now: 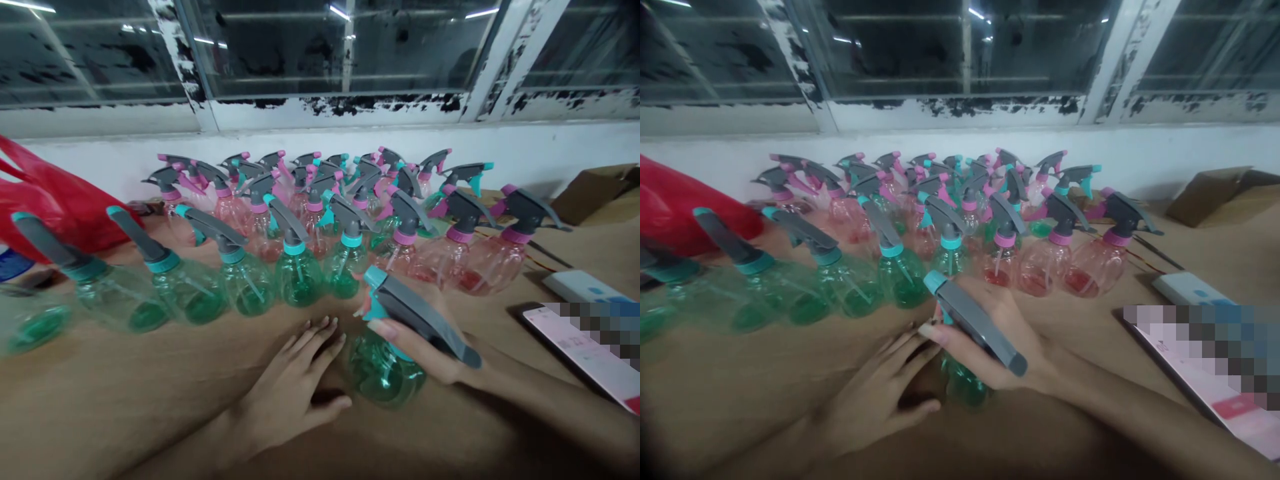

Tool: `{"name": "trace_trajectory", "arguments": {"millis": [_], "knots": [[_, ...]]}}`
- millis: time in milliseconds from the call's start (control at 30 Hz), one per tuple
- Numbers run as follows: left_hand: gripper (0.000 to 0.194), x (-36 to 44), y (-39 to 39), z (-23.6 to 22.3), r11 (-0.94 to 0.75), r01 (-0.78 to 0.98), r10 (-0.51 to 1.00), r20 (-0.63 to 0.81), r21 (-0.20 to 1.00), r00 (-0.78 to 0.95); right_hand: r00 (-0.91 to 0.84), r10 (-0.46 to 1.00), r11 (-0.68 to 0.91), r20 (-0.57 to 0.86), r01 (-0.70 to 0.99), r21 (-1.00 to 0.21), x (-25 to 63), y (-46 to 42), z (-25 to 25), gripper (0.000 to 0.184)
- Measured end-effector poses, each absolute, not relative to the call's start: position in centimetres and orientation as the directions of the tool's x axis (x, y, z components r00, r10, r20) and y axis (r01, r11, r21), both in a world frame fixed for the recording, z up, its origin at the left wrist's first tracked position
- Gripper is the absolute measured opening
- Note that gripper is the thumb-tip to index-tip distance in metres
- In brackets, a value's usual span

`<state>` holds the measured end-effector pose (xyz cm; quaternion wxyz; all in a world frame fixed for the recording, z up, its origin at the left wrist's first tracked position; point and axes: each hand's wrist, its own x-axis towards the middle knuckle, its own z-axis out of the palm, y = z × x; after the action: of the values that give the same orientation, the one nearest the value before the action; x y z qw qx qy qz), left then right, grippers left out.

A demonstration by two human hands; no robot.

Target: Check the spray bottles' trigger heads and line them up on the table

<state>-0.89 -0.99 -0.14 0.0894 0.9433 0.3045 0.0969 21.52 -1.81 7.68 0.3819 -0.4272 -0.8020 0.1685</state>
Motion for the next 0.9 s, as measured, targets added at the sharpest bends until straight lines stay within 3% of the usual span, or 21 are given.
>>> {"name": "trace_trajectory", "arguments": {"millis": [200,433,700,900], "knots": [[0.069,-0.9,-1.0,-0.4,-0.804,0.561,0.588,0.127,0.197,0.798,-0.350,0.806,0.592,0.478,0.437,-0.677,21.8,-1.4,7.7,0.012],[0.067,-1.0,-1.0,-0.3,-0.797,0.573,0.597,0.112,0.189,0.794,-0.365,0.819,0.567,0.443,0.403,-0.718,22.0,-1.3,7.7,0.020],[0.067,-0.9,-0.9,-0.5,-0.794,0.574,0.601,0.123,0.201,0.789,-0.320,0.907,0.370,0.274,0.292,-0.882,21.4,-2.3,7.5,0.034],[0.066,-0.9,-1.0,-0.4,-0.791,0.582,0.606,0.106,0.191,0.788,-0.332,0.859,0.468,0.390,0.199,-0.861,20.8,-2.7,7.4,0.026]]}}
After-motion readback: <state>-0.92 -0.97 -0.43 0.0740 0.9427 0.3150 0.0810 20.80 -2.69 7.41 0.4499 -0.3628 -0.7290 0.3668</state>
